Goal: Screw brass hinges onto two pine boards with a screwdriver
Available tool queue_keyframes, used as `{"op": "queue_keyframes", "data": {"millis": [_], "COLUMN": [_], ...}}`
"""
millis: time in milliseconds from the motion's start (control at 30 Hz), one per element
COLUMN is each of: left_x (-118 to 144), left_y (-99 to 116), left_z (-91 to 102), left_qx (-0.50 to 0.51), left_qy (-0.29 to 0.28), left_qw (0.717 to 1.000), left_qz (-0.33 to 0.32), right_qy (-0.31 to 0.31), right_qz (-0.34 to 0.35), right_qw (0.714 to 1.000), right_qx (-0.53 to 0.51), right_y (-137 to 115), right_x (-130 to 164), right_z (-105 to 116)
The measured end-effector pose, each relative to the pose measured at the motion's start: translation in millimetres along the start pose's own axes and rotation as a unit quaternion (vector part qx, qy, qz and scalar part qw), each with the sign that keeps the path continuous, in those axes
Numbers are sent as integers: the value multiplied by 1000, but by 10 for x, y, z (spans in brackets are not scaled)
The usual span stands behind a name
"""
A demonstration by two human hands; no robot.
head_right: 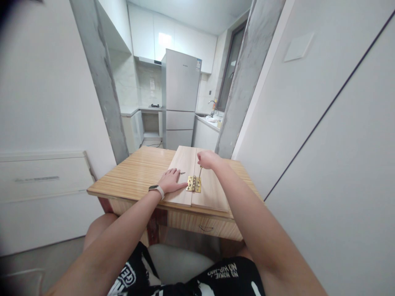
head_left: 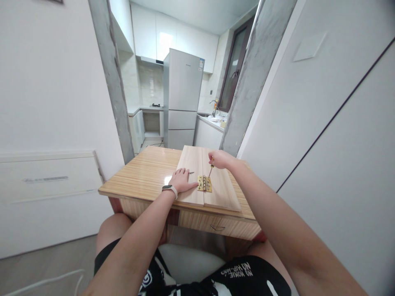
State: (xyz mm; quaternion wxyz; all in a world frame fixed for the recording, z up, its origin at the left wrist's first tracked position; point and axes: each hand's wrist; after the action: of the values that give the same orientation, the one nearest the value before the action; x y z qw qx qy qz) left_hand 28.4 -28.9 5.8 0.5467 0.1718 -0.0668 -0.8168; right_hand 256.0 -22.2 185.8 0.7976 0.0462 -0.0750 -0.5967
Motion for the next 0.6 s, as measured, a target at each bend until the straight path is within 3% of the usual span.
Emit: {"op": "queue_keyframes", "data": {"millis": [233,600], "left_x": [3,-3], "left_y": [12,7], "left_z": [17,4], "left_qx": [-2,-6], "left_qy": [-4,0], "left_qw": [1000,1000], "left_qz": [2,0], "right_qy": [28,12], "right_qz": [-86,-17], "right_qw": [996,1000], "right_qx": [16,-16], "right_y": [5,130], "right_x": [69,-15], "right_z": [-2,-39]}}
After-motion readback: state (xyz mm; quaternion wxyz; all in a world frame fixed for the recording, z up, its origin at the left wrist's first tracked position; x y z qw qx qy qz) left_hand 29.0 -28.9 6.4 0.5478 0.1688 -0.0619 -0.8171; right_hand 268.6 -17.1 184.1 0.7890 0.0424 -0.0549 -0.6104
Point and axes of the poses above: each hand's wrist, its own x-axis away from the middle knuckle, its own z-axis out of the back of the hand, y = z × x, and after that the axes turned 4 degrees about -y, right-handed
